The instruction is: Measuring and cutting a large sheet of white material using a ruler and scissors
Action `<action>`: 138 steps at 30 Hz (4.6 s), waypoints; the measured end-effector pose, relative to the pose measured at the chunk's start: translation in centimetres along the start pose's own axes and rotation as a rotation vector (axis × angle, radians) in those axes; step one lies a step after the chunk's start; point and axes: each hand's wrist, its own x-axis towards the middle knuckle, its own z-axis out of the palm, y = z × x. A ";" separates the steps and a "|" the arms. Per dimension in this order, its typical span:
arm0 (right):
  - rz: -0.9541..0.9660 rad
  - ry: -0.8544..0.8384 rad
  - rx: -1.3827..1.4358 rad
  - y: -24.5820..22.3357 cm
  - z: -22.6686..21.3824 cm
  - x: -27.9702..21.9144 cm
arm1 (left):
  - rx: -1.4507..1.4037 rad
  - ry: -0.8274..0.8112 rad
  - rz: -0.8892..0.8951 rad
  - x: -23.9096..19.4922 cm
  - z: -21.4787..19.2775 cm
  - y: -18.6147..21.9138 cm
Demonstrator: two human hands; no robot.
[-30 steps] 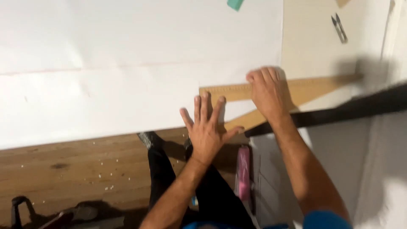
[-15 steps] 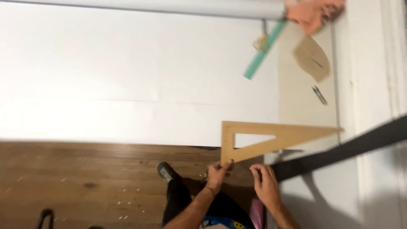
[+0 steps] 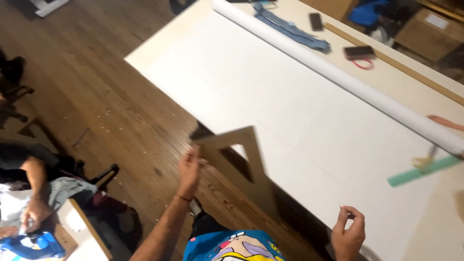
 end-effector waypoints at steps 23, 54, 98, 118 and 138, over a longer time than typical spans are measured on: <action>-0.120 -0.439 0.229 -34.5 45.3 0.1 | 0.724 0.207 0.373 55.6 -14.9 11.6; -0.128 -0.422 0.331 -47.2 73.3 2.5 | 1.204 -0.970 0.838 67.9 -15.0 2.2; 0.037 -0.329 0.479 -44.8 71.2 -2.4 | 1.321 -1.007 0.756 65.6 -14.4 3.5; -0.114 -0.265 0.047 -41.6 74.3 14.0 | 1.342 -0.960 0.819 65.7 -14.2 3.9; 0.135 -0.071 -0.011 -43.8 77.2 13.2 | 1.326 -0.939 0.807 66.0 -14.5 3.6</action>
